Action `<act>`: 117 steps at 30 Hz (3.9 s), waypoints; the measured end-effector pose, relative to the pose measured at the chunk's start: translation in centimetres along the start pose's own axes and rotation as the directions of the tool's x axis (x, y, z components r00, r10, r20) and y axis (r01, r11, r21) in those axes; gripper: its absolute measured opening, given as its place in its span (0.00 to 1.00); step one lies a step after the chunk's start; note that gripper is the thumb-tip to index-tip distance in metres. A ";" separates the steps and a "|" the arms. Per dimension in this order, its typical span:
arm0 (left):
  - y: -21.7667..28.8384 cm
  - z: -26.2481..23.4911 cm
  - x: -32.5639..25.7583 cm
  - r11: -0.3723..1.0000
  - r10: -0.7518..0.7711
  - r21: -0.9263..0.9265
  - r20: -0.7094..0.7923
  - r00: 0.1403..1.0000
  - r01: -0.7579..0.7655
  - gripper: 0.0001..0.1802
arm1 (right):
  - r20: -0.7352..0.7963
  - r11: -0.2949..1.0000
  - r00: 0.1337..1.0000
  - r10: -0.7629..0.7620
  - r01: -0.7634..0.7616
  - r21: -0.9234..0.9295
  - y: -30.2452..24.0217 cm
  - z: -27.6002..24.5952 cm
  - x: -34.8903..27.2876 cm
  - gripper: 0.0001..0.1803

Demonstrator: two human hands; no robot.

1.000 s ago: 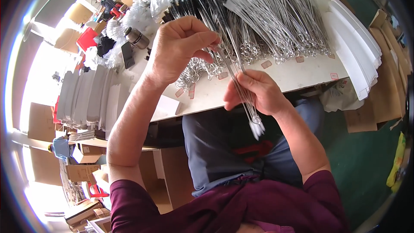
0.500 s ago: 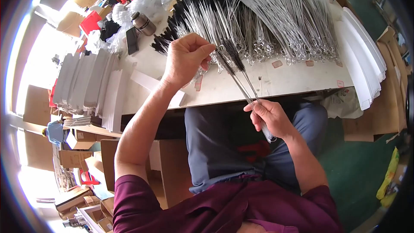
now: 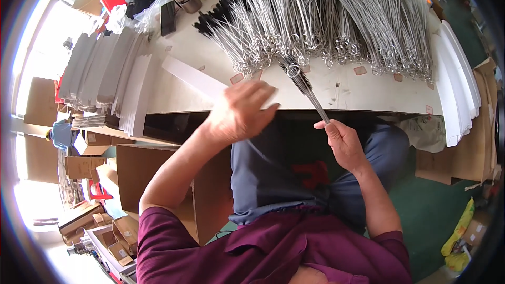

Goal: Packaging sets of wire brushes into white cardboard sleeves by hand.

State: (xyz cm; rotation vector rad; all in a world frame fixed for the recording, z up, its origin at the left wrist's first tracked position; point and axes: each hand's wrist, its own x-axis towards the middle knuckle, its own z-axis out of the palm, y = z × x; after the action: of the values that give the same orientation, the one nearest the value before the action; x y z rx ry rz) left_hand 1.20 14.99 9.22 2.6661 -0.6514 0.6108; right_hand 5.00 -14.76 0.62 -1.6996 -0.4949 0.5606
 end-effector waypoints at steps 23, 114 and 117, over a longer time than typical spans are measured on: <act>-11.2 -0.2 -11.5 0.878 -0.274 0.473 0.376 0.885 0.070 0.45 | -0.005 0.980 0.982 0.188 -0.188 -0.062 0.2 0.3 0.3 0.19; 6.5 3.4 -5.3 0.942 -0.196 -0.139 0.509 0.838 0.305 0.33 | 0.412 0.919 0.878 0.245 -0.074 -0.388 -5.4 0.9 2.4 0.21; 6.4 3.4 -6.2 0.906 -0.296 -0.149 0.449 0.843 0.396 0.31 | 0.217 0.687 0.960 -0.175 0.277 -0.672 -6.2 -1.0 1.4 0.29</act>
State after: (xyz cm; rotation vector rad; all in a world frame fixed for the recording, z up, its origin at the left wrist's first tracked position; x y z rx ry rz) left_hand -5.90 10.43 4.68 2.6003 -0.2935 -0.1405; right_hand 6.57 -13.48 6.68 -2.2788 -1.1142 0.3122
